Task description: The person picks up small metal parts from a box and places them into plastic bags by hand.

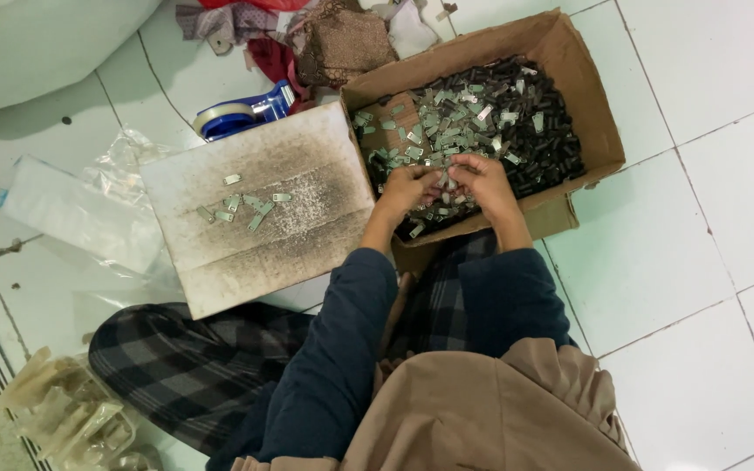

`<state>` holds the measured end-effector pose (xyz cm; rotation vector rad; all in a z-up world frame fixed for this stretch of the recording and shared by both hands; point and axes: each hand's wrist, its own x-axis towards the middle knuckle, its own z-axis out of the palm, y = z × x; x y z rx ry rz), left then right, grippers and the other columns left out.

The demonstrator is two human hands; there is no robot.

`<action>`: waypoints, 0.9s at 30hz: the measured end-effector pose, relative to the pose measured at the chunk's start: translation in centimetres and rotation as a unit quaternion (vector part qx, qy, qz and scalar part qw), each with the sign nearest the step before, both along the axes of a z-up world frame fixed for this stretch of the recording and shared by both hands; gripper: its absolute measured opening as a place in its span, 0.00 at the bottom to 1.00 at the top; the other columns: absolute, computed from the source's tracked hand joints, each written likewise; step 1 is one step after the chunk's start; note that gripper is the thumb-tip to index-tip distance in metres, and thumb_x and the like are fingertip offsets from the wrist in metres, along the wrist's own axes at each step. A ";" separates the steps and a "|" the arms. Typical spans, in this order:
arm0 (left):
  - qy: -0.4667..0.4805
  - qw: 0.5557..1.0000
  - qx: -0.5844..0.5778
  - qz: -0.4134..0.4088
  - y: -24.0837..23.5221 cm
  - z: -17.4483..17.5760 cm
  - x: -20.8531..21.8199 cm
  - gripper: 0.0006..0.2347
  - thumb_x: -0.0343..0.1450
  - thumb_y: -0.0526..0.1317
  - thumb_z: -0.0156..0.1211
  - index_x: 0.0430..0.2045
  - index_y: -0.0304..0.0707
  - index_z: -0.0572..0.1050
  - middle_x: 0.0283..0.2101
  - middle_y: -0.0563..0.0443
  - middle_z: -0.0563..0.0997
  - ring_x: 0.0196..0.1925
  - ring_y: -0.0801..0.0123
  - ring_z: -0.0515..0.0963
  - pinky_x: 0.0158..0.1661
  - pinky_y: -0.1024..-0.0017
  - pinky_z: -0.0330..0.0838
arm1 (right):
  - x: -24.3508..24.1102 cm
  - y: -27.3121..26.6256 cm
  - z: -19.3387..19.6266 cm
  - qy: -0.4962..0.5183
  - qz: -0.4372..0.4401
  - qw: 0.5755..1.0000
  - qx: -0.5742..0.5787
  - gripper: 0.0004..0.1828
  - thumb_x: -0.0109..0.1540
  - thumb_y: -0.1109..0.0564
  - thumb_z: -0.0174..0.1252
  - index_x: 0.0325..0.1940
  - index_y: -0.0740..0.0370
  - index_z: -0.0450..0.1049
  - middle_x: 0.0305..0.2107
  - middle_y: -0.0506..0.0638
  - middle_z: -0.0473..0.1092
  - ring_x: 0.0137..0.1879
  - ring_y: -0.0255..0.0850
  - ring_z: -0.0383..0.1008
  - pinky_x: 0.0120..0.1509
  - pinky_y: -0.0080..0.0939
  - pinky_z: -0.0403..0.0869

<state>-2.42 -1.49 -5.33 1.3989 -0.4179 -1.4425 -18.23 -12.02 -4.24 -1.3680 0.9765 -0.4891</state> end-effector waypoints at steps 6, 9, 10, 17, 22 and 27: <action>0.002 0.998 -0.026 0.050 -0.1 -0.1 0.0 0.16 0.67 0.33 0.70 0.47 0.23 0.78 0.33 0.32 0.84 0.31 0.62 0.86 0.30 0.74 0.85 | -0.1 -0.1 -0.9 -0.043 -0.015 0.998 0.038 0.12 0.65 0.62 0.62 0.53 0.65 0.80 0.30 0.52 0.76 0.31 0.34 0.79 0.32 0.33 0.82; -0.010 0.996 -0.058 0.064 -0.1 -0.7 -0.3 0.17 0.67 0.32 0.71 0.48 0.22 0.78 0.33 0.33 0.83 0.32 0.65 0.85 0.32 0.76 0.84 | 0.5 1.1 1.7 -0.054 -0.013 0.998 0.042 0.12 0.66 0.62 0.63 0.53 0.66 0.79 0.29 0.54 0.77 0.32 0.36 0.80 0.34 0.36 0.83; -0.010 0.996 -0.059 0.066 0.0 -1.1 -0.4 0.17 0.67 0.32 0.71 0.48 0.22 0.78 0.33 0.33 0.83 0.32 0.65 0.85 0.32 0.76 0.84 | 0.5 1.2 1.5 -0.054 -0.011 0.998 0.041 0.12 0.66 0.62 0.63 0.53 0.66 0.79 0.29 0.54 0.77 0.32 0.36 0.80 0.34 0.36 0.83; -0.229 0.959 -0.107 0.131 4.7 5.0 0.9 0.10 0.72 0.37 0.68 0.45 0.37 0.83 0.39 0.38 0.86 0.41 0.60 0.87 0.38 0.67 0.81 | 5.0 4.3 4.1 -0.076 -0.017 0.996 0.034 0.12 0.68 0.60 0.62 0.54 0.65 0.79 0.30 0.56 0.76 0.31 0.39 0.79 0.31 0.32 0.80; -0.373 0.893 -0.125 0.221 13.2 8.7 5.8 0.08 0.72 0.34 0.67 0.44 0.35 0.84 0.41 0.36 0.85 0.46 0.48 0.85 0.46 0.63 0.79 | 12.6 11.1 8.1 -0.075 0.046 0.996 0.015 0.11 0.67 0.60 0.62 0.53 0.65 0.79 0.31 0.56 0.77 0.32 0.38 0.80 0.32 0.31 0.79; -0.582 0.790 0.029 0.190 20.5 10.1 10.6 0.13 0.76 0.33 0.54 0.55 0.30 0.75 0.49 0.31 0.74 0.50 0.31 0.77 0.44 0.47 0.75 | 19.0 17.7 9.6 0.021 0.237 0.947 -0.217 0.13 0.68 0.61 0.57 0.54 0.58 0.83 0.45 0.61 0.79 0.54 0.62 0.78 0.53 0.56 0.78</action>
